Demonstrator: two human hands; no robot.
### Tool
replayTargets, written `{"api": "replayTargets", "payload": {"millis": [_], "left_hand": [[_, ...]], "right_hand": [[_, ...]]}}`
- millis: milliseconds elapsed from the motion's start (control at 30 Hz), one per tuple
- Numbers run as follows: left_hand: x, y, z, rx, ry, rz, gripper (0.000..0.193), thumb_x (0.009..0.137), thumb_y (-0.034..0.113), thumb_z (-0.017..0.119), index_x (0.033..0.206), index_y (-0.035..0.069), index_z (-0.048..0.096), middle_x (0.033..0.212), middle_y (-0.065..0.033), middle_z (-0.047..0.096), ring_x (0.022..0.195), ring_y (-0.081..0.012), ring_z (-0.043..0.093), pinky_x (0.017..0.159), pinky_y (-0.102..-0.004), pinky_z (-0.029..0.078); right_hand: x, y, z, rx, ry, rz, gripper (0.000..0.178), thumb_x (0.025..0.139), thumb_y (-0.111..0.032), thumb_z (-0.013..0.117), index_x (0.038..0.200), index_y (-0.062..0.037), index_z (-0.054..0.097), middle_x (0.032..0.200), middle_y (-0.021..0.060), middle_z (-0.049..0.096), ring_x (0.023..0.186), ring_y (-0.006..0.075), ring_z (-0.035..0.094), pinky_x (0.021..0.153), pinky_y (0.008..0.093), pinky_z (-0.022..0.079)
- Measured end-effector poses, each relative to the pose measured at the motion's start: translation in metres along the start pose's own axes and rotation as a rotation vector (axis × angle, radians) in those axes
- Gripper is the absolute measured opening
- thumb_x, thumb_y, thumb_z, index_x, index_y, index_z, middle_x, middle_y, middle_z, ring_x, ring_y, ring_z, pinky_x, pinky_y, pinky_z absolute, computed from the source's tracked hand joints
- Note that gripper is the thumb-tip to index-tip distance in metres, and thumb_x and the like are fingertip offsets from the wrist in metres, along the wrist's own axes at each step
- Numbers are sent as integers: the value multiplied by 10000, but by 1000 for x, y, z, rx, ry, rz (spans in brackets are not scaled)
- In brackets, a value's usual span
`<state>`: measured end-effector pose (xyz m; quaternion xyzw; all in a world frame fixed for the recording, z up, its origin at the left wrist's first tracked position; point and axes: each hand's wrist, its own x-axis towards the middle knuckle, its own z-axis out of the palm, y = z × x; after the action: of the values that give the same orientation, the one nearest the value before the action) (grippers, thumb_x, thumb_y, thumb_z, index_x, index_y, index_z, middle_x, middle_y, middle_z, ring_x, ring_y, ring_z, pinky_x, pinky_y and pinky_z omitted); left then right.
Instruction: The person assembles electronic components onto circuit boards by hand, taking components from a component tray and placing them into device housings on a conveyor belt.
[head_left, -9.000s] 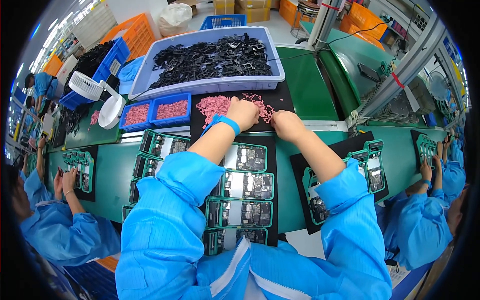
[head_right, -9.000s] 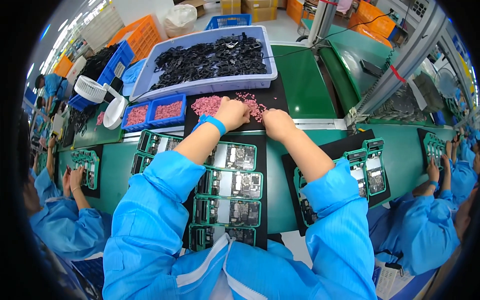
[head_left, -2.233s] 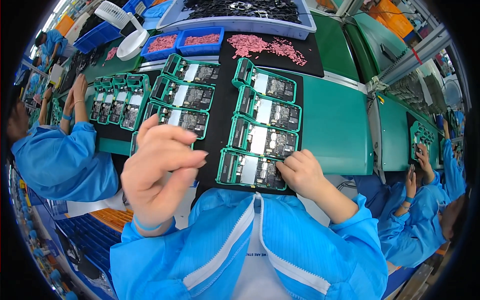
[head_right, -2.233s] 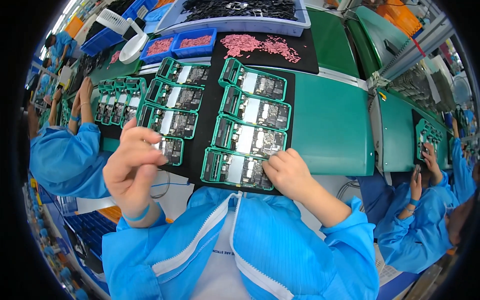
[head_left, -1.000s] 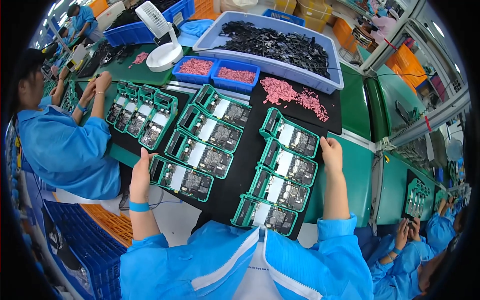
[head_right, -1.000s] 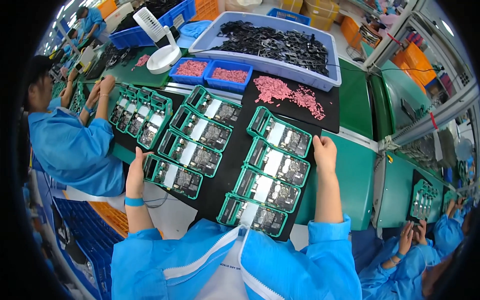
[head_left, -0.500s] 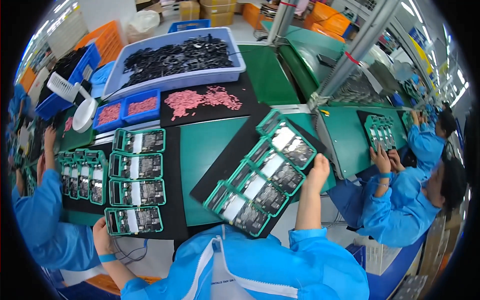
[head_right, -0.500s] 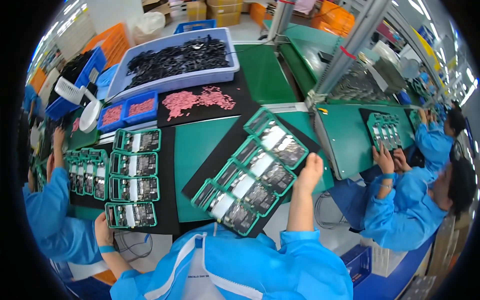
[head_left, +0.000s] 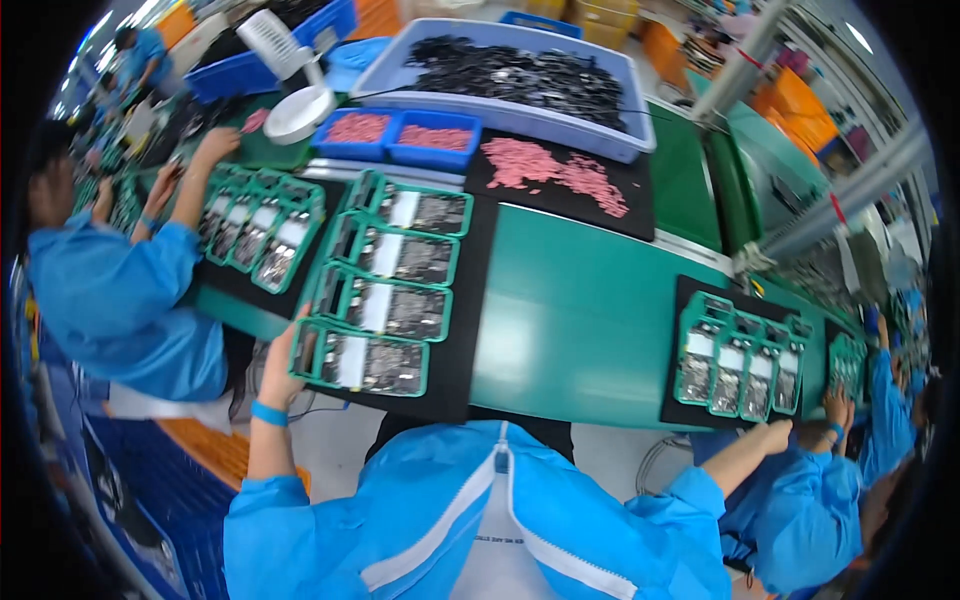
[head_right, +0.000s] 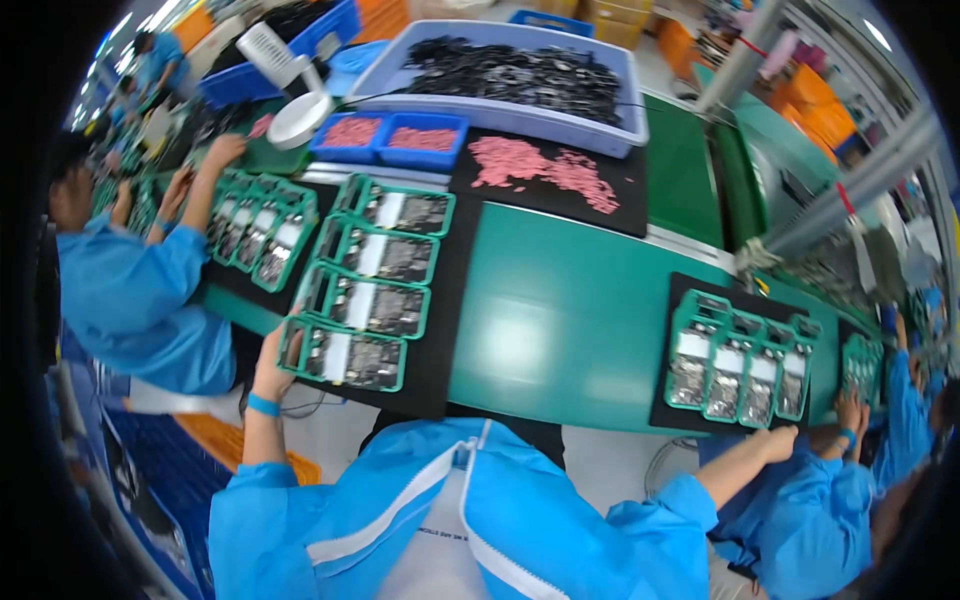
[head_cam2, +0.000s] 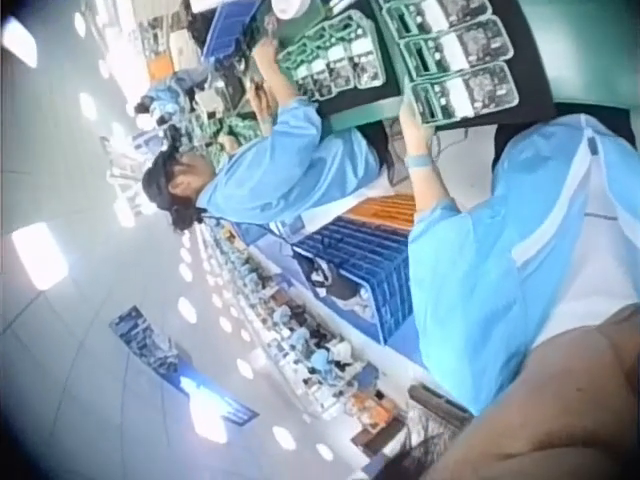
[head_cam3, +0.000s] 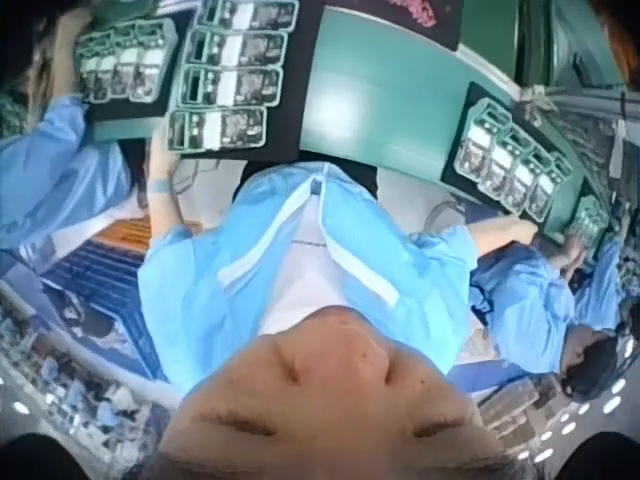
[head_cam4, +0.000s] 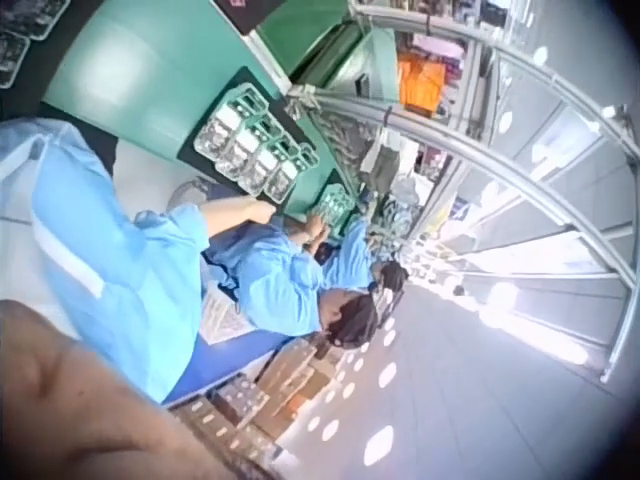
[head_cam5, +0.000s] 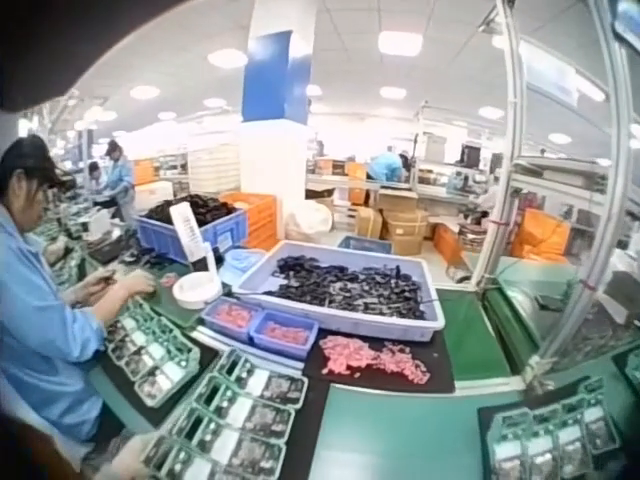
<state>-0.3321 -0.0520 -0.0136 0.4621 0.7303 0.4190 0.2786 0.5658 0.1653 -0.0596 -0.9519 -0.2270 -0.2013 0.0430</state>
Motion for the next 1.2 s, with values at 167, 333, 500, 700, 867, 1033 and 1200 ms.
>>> {"api": "replayTargets", "payload": {"millis": [167, 333, 500, 700, 867, 1033, 1200], "left_hand": [[-11, 6, -9, -163, -110, -175, 563, 946, 170, 575, 1441, 1, 364, 1178, -84, 625, 1036, -132, 552, 937, -279, 438], [1, 19, -15, -372, -227, -132, 673, 895, 39, 603, 1476, -15, 267, 1196, -60, 610, 1049, -111, 547, 955, -251, 419], [6, 9, 4, -214, -163, 10, 553, 902, 54, 555, 1412, -37, 362, 1252, -270, 563, 1135, -345, 587, 963, -350, 441], [26, 31, -19, -49, -289, -115, 560, 881, 87, 593, 1388, -38, 389, 1222, -324, 533, 1089, -458, 548, 892, -441, 468], [30, 22, -34, 58, -316, -78, 567, 878, 117, 616, 1384, -25, 404, 1234, -306, 537, 1089, -455, 550, 896, -440, 471], [41, 2, -29, 145, -261, 247, 560, 861, 140, 632, 1366, -9, 443, 1149, -286, 592, 1017, -427, 598, 847, -439, 495], [55, 32, -61, 305, -379, 31, 542, 832, 225, 667, 1297, -11, 520, 712, -197, 643, 706, -401, 634, 662, -475, 502]], "right_hand": [[-42, -34, -57, 1367, -68, 622, 474, 773, -402, 703, 974, 26, 679, 1050, 241, 663, 913, 352, 654, 831, 385, 537], [-118, -65, -173, 680, -28, 251, 737, 870, -550, 499, 1048, 153, 628, 1152, 349, 586, 1090, 458, 558, 975, 454, 423], [-173, -72, -195, 1417, -310, 316, 684, 941, -464, 491, 1183, 174, 535, 1201, 244, 590, 1025, 310, 600, 901, 422, 475], [-346, -160, -336, 976, 365, -727, 342, 862, -4, 497, 1193, 63, 552, 1195, 216, 567, 1127, 339, 532, 983, 421, 408], [-489, -269, -360, 1063, -269, -1420, 364, 780, 54, 527, 1081, -79, 683, 1100, 140, 637, 1068, 317, 579, 934, 398, 456], [-504, -321, -327, 1049, -222, -1536, 245, 767, 14, 585, 973, -68, 689, 967, 105, 646, 942, 304, 596, 833, 409, 450], [-490, -342, -337, 905, -309, -1607, 18, 779, -66, 635, 786, -83, 635, 818, 76, 632, 849, 274, 599, 753, 395, 430]]}}
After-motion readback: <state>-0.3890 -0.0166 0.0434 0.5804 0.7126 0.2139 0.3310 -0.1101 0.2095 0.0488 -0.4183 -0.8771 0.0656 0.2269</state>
